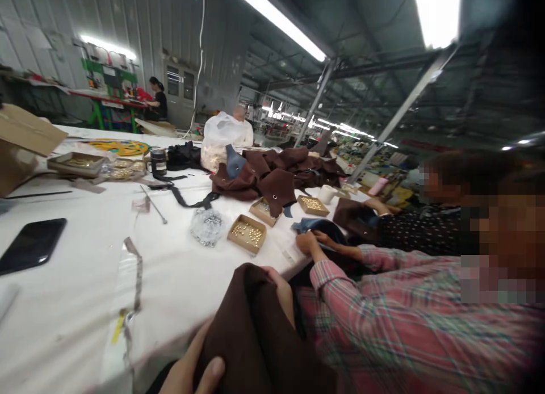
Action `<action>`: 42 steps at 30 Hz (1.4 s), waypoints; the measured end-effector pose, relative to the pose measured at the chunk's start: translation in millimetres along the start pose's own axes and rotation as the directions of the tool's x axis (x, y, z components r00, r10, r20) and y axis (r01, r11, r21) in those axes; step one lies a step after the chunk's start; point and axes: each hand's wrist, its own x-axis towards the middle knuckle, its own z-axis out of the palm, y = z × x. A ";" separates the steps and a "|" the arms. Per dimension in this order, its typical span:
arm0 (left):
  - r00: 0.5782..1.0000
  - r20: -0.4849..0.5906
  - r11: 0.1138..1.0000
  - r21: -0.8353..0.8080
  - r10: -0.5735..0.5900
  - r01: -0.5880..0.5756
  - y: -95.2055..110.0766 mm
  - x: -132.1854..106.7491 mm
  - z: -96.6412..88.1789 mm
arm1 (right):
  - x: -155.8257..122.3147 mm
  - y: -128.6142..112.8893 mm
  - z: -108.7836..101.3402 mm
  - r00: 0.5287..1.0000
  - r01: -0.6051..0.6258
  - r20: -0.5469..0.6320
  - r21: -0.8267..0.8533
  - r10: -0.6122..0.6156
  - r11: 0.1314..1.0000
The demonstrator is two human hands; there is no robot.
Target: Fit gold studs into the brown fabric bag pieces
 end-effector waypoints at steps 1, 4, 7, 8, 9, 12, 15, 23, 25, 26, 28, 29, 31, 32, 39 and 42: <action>1.000 0.013 1.000 -0.008 -0.001 0.001 -2.9 0.7 -0.9 | 5.0 2.2 -1.5 1.000 -0.015 0.025 0.001 0.014 1.000; 1.000 0.015 1.000 -0.021 0.000 0.001 -4.9 -1.1 -5.3 | 7.3 4.1 -0.7 0.995 -0.061 0.074 0.004 0.061 0.998; 0.993 -0.113 0.998 0.048 -0.026 0.032 -3.3 -4.8 -10.8 | -6.4 -2.0 5.1 0.992 -0.044 0.122 -0.012 0.045 0.999; 0.985 -0.170 0.995 0.091 -0.035 0.051 -2.9 -5.1 -12.7 | -12.2 -5.3 7.1 0.989 -0.020 0.145 -0.043 0.026 0.999; 0.975 -0.221 0.988 0.136 -0.039 0.070 -2.3 -4.8 -14.7 | -17.9 -8.9 9.0 0.985 0.017 0.175 -0.092 -0.001 0.996; 0.958 -0.286 0.959 0.258 -0.037 0.114 2.6 -0.9 -22.2 | -31.0 -19.5 15.2 0.950 0.273 0.241 -0.336 -0.198 0.901; 0.959 -0.282 0.923 0.360 -0.030 0.135 12.1 5.1 -33.1 | -34.3 -29.1 22.5 0.795 0.595 0.268 -0.518 -0.544 0.614; 0.984 -0.172 0.937 0.336 -0.042 0.099 10.0 27.2 -87.8 | -13.3 -50.6 10.7 0.618 0.779 0.461 -0.251 -0.637 0.574; 0.983 -0.129 0.959 0.237 -0.128 0.156 1.6 31.9 -107.0 | -10.9 -58.7 5.2 0.682 0.712 0.436 -0.215 -0.587 0.668; 0.978 -0.120 0.960 0.205 -0.170 0.192 -2.5 33.8 -115.8 | -9.9 -63.1 3.7 0.697 0.689 0.446 -0.200 -0.562 0.696; 0.968 -0.141 0.952 0.198 -0.207 0.232 -8.6 37.5 -129.6 | -6.4 -69.9 4.6 0.746 0.629 0.420 -0.188 -0.517 0.755; 0.967 -0.160 0.947 0.223 -0.198 0.231 -10.3 39.9 -133.9 | -3.4 -71.1 7.2 0.799 0.570 0.351 -0.180 -0.489 0.802; 0.975 -0.153 0.933 0.299 -0.159 0.199 -10.6 46.6 -137.7 | 5.4 -68.3 15.7 0.925 0.370 0.119 -0.078 -0.360 0.926; 0.980 -0.131 0.916 0.354 -0.149 0.186 -9.4 51.0 -137.6 | 10.5 -64.8 20.6 0.963 0.268 0.016 0.008 -0.268 0.963; 0.958 -0.239 0.514 0.808 -0.157 0.286 12.4 84.9 -137.7 | 1.8 -71.9 19.8 0.942 0.336 0.071 -0.229 -0.329 0.913; 0.964 -0.221 0.427 0.865 -0.148 0.264 28.8 98.6 -144.6 | -15.7 -102.6 11.3 0.858 0.513 0.192 -0.384 -0.477 0.768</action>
